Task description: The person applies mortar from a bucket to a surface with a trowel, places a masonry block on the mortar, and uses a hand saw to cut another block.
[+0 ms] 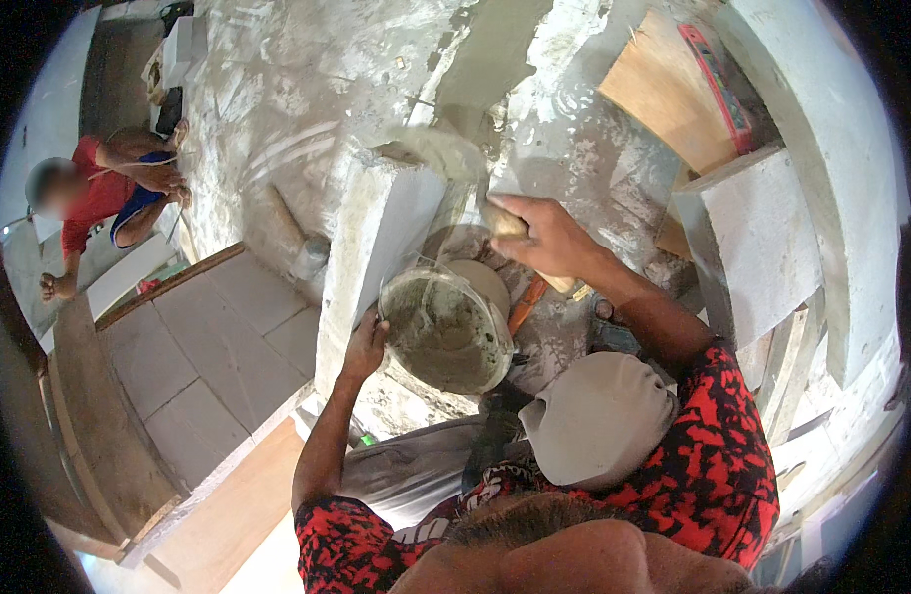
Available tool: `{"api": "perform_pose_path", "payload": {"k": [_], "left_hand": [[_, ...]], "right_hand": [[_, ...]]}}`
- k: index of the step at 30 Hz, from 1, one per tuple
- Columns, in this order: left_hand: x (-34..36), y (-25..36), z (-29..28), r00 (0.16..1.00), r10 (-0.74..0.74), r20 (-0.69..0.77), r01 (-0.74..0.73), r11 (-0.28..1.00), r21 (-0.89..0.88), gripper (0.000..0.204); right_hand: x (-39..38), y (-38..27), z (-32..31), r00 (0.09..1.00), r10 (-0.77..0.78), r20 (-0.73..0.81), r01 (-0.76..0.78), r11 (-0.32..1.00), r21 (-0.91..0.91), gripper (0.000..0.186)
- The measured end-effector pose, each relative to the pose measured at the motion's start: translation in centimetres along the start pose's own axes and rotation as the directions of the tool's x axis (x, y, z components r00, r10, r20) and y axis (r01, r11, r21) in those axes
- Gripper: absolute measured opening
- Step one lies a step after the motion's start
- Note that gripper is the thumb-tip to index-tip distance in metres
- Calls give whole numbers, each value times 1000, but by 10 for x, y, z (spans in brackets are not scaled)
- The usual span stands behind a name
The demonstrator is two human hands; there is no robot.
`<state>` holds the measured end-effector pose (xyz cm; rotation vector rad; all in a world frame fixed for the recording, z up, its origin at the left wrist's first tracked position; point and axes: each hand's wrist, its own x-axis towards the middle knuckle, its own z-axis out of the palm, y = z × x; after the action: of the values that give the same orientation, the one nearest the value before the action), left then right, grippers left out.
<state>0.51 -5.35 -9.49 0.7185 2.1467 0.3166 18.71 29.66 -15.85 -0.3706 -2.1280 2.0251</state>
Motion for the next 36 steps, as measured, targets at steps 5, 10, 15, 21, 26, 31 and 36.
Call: {"api": "perform_pose_path", "payload": {"k": [5, 10, 15, 21, 26, 31, 36], "left_hand": [[3, 1, 0, 1000, -14, -1, 14, 1000, -27, 48], [1, -11, 2, 998, 55, -26, -55, 998, -16, 50], [-1, -16, 7, 998, -69, -7, 69, 997, -45, 51], [2, -20, 4, 999, 31, -24, -30, 999, 36, 54], [1, -4, 1, 1000, 3, -1, -3, 1000, -1, 56], [-5, -12, 3, 998, -53, -15, 54, 998, 43, 56], [0, 1, 1, 1000, -21, -12, 21, 1000, -1, 54]], "right_hand": [[40, 32, 65, 952, -157, -263, 137, 986, -94, 59], [10, -13, 79, 1000, 29, -9, -29, 993, -116, 65], [-48, -28, 32, 997, -33, 68, 43, 988, -152, 64], [-5, 1, 17, 990, -127, -58, 127, 992, 4, 67], [75, 29, -25, 976, 74, 206, -62, 996, -62, 66], [43, 19, -22, 972, 8, 236, -6, 1000, -7, 67], [17, 21, 36, 988, -152, 12, 152, 982, -113, 63]]}}
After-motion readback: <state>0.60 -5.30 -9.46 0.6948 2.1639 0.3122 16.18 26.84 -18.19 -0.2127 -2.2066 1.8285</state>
